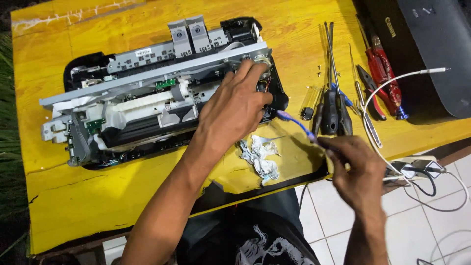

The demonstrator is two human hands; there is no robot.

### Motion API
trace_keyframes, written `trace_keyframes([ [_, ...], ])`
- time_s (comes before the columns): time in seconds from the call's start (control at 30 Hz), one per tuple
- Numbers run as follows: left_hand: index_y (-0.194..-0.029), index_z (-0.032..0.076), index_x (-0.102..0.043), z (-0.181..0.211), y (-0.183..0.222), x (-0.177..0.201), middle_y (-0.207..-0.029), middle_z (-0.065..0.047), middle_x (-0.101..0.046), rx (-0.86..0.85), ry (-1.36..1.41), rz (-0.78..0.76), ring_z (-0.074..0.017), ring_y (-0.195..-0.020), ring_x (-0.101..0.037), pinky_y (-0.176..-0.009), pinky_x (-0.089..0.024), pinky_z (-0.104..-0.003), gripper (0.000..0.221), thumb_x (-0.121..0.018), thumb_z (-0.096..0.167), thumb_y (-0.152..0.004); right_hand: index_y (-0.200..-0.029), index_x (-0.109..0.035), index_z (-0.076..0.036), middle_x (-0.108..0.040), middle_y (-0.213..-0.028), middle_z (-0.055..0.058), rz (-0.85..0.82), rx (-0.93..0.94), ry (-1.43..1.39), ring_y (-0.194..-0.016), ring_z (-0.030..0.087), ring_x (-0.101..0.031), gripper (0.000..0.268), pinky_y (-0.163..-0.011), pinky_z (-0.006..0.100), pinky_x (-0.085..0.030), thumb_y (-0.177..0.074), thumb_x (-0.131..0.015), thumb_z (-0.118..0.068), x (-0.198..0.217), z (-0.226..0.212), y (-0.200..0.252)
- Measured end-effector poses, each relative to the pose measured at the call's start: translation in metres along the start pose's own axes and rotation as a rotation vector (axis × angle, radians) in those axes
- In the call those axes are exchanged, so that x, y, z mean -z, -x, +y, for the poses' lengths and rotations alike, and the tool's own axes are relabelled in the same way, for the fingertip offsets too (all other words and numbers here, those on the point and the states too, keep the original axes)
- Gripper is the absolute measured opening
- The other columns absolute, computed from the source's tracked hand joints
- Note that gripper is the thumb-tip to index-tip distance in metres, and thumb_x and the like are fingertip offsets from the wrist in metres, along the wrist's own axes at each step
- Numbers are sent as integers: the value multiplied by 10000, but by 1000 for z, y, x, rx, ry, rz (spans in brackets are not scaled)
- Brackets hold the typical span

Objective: The person cleans the internal components of a disassembled printer using a toothbrush and a cloth. They brush various parts, wipe surfaces, and reposition the printer to access different areas.

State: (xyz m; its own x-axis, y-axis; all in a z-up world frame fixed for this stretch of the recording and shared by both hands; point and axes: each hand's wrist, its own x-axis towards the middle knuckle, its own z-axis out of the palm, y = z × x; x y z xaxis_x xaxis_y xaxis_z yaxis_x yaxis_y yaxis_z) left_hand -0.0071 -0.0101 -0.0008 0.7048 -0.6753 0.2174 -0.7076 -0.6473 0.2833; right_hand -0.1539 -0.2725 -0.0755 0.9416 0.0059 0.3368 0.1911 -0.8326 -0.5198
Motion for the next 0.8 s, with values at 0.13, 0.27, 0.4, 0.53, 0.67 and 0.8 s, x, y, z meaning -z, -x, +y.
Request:
trace_keyframes([
  [0.13, -950, 100, -837, 4, -4, 1, -1421, -236, -500, -1, 5, -27, -397, -1391, -402, -1039, -454, -726, 186, -820, 56, -770, -1161, -744, -11, -746, -1044, 159, 133, -29, -52, -812, 201, -692, 213, -555, 249, -522, -951, -712, -4, -37, -8, 23],
  [0.27, -946, 123, -839, 5, -10, 2, -1470, -239, -484, -4, -1, -62, -422, -1422, -382, -1066, -404, -750, 203, -831, 63, -752, -1138, -712, 58, -736, -1048, 225, 382, -18, -211, -939, 304, -726, 177, -811, 356, -621, -978, -658, 2, -71, -15, 33],
  [0.4, -901, 127, -840, 6, -15, 3, -1463, -248, -518, -27, -47, -69, -440, -1406, -397, -1040, -411, -723, 182, -858, 94, -723, -1148, -713, 84, -689, -1043, 251, 486, 82, -188, -922, 326, -706, 190, -807, 374, -601, -995, -628, 10, -76, -36, 26],
  [0.53, -877, 106, -840, 4, -19, -2, -1448, -244, -541, -48, -57, -46, -429, -1374, -414, -1006, -418, -706, 188, -849, 53, -697, -1156, -709, 82, -679, -1051, 257, 513, -1, -220, -959, 345, -691, 192, -852, 405, -571, -1022, -620, -22, -76, -39, 23],
  [0.67, -873, 110, -844, 2, -23, -4, -1408, -232, -572, -89, -45, -41, -438, -1340, -444, -983, -433, -642, 177, -776, 6, -747, -1143, -703, 93, -683, -1049, 263, 528, 37, -167, -957, 342, -691, 195, -853, 402, -588, -1031, -598, -26, -81, -35, 24],
  [0.8, -886, 107, -846, -1, -26, -7, -1396, -222, -580, -101, -54, -73, -452, -1344, -433, -992, -404, -647, 169, -778, 19, -759, -1164, -688, 89, -672, -1068, 283, 522, 27, -126, -964, 368, -696, 220, -832, 427, -602, -1047, -590, -70, -84, -33, 27],
])
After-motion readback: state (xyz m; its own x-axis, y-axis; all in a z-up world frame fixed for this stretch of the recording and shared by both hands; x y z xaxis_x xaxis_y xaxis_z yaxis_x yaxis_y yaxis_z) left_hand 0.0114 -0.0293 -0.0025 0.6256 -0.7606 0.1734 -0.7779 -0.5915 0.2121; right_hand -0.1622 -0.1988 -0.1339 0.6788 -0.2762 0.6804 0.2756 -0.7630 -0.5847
